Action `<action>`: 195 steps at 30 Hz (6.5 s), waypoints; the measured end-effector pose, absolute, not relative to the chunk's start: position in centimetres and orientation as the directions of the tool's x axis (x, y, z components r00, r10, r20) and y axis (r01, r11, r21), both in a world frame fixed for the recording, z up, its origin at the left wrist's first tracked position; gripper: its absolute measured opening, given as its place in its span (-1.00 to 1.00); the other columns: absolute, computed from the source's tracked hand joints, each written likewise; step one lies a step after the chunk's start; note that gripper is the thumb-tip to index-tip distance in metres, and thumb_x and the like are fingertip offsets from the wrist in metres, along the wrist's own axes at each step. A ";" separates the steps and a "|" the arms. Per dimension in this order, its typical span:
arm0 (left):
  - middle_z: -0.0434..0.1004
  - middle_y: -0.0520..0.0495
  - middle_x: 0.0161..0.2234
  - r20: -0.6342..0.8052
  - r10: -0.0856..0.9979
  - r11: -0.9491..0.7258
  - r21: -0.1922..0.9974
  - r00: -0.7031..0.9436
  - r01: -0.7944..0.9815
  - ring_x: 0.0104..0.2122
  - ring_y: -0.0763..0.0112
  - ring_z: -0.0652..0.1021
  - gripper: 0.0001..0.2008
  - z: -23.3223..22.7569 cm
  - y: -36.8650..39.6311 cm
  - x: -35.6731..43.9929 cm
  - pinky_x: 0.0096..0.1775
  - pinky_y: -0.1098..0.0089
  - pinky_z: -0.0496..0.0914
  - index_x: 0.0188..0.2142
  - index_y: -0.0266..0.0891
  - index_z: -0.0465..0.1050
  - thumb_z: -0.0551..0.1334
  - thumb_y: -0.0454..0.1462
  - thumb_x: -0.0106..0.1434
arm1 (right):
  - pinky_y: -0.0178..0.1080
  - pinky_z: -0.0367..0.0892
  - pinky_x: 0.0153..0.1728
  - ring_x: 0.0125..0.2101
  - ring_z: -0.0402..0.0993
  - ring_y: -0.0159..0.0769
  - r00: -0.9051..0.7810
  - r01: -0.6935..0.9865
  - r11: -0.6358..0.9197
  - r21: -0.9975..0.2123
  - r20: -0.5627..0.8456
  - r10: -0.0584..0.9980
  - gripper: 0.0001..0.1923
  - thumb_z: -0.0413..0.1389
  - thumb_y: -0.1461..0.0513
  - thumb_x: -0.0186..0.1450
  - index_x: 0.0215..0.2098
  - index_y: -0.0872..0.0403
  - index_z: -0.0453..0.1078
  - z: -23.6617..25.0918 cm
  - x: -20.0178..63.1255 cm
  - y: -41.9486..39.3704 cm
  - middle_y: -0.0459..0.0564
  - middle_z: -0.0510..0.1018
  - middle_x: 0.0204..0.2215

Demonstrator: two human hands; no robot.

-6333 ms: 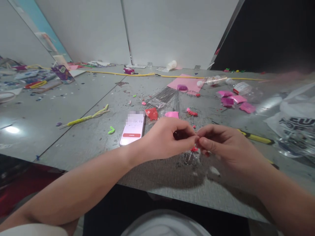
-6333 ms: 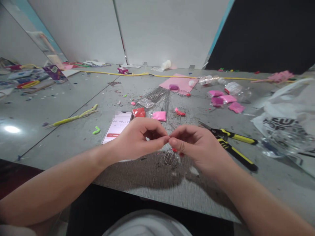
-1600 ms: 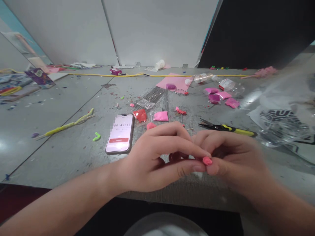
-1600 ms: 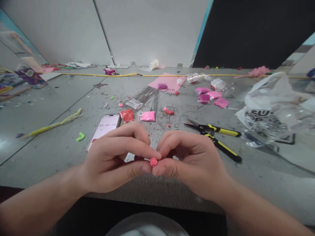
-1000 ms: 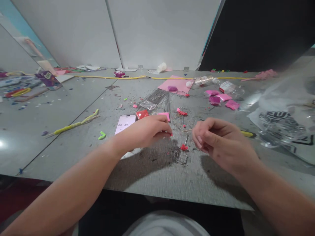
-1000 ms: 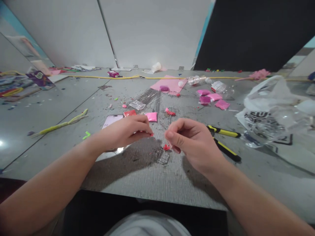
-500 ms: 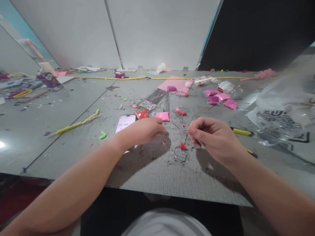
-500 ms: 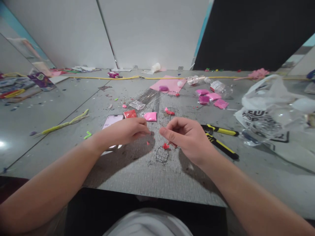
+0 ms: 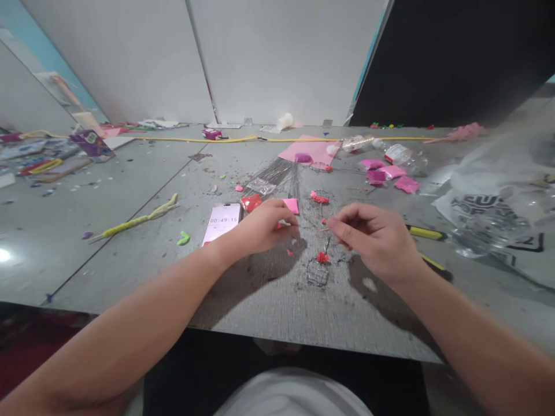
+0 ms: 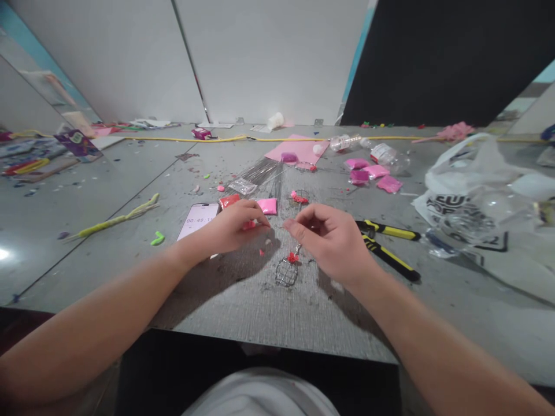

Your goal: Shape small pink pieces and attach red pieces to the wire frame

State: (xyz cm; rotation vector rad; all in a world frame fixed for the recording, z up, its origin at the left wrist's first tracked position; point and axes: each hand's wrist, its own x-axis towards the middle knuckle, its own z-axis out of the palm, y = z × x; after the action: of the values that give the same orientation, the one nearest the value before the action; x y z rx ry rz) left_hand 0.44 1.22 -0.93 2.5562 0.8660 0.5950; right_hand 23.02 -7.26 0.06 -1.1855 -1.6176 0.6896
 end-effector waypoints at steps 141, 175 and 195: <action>0.58 0.04 -0.44 0.024 0.735 -0.294 0.912 0.678 0.287 -0.41 0.49 0.48 -0.87 1.5 -1.7 0.6 -0.35 0.44 0.32 -0.32 -0.19 0.69 0.39 -0.19 0.25 | -0.20 0.44 -0.34 -0.31 0.56 -0.24 -0.459 0.601 0.745 -0.289 0.638 0.618 -0.88 0.16 0.35 0.39 -0.21 0.01 0.51 -0.5 22.6 -7.6 0.00 0.64 -0.29; 0.54 -0.16 -0.23 0.035 0.561 -0.827 0.063 0.827 0.558 -0.24 0.23 0.54 -0.75 -0.6 0.0 0.2 -0.19 0.26 0.31 -0.19 -0.19 0.69 0.19 -0.28 0.36 | -0.27 0.56 -0.54 -0.53 0.61 -0.31 0.011 0.146 0.188 -0.971 0.191 0.981 -0.76 0.48 0.08 0.12 -0.37 0.02 0.62 0.3 22.4 -7.1 -0.06 0.67 -0.52; 0.56 -0.15 -0.22 0.062 0.669 -0.743 0.088 0.741 0.664 -0.27 0.25 0.55 -0.84 0.0 0.5 -0.4 -0.31 0.32 0.30 -0.23 -0.21 0.66 0.27 -0.33 0.26 | -0.25 0.57 -0.49 -0.47 0.67 -0.25 0.004 0.110 0.103 -0.989 0.105 0.995 -0.77 0.48 0.10 0.11 -0.41 0.03 0.61 0.1 22.5 -6.9 -0.04 0.69 -0.52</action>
State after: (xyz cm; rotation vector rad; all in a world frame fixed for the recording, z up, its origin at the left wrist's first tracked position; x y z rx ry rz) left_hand -0.39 0.46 -0.04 2.8744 1.1012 0.1376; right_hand 22.53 -6.95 0.08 -1.2151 -1.3293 1.0704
